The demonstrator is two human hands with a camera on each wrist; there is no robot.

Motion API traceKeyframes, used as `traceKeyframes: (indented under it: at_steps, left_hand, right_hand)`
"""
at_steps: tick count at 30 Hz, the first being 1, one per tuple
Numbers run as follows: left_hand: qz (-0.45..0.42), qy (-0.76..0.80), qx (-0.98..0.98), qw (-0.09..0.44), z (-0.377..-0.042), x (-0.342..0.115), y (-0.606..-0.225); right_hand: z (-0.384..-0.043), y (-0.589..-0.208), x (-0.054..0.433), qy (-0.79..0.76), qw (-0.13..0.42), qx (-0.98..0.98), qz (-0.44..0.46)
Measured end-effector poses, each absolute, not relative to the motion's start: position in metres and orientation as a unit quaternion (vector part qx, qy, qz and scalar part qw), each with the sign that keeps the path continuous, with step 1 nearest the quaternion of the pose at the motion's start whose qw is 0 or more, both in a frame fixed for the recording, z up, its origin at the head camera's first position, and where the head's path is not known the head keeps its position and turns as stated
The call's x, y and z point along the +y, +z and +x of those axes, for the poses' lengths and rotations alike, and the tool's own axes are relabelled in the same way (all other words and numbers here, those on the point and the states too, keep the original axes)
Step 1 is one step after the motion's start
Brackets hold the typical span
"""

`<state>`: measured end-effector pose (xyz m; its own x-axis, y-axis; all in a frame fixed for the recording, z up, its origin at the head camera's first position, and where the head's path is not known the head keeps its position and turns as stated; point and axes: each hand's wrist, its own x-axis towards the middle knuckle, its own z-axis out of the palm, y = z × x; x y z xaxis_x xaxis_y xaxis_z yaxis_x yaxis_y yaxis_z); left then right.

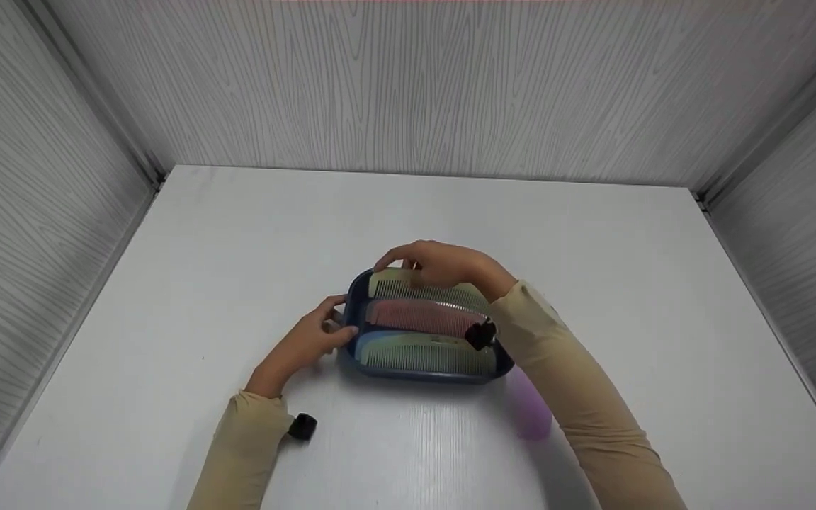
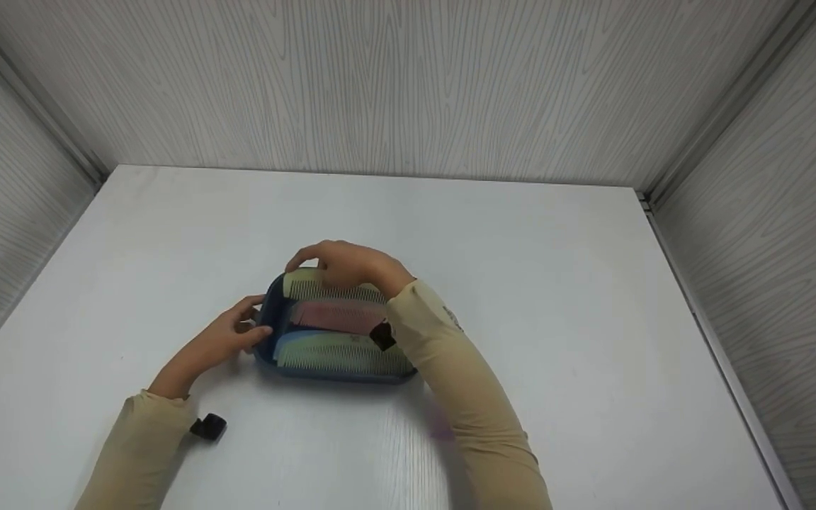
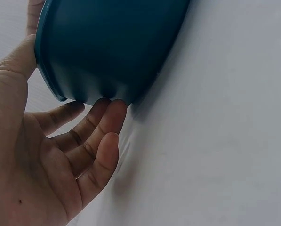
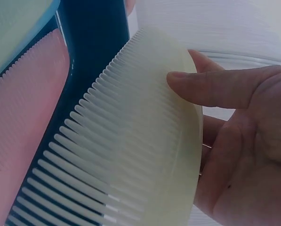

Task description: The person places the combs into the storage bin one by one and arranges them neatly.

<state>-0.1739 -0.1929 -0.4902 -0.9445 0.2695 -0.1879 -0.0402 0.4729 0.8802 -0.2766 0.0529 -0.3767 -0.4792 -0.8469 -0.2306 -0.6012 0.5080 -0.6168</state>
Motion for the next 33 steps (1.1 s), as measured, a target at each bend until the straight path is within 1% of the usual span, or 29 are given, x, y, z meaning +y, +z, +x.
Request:
traceKeyframes:
  at_steps: [9, 15, 21, 30, 33]
  left_hand:
    - [0.067, 0.509, 0.844, 0.157, -0.172, -0.193, -0.489]
    - [0.061, 0.5, 0.848, 0.163, -0.172, -0.191, -0.489]
    - [0.069, 0.508, 0.845, 0.153, -0.171, -0.192, -0.488]
    - [0.074, 0.512, 0.843, 0.147, -0.172, -0.192, -0.489]
    - [0.07, 0.512, 0.843, 0.148, -0.172, -0.192, -0.488]
  right_hand:
    - [-0.274, -0.389, 0.051, -0.218, 0.265, 0.829, -0.442]
    - [-0.272, -0.395, 0.05, -0.216, 0.279, 0.83, -0.431]
    - [-0.272, -0.402, 0.051, -0.215, 0.28, 0.828, -0.435]
    - [-0.274, -0.404, 0.052, -0.212, 0.288, 0.831, -0.426]
    - [-0.275, -0.401, 0.055, -0.223, 0.28, 0.833, -0.421]
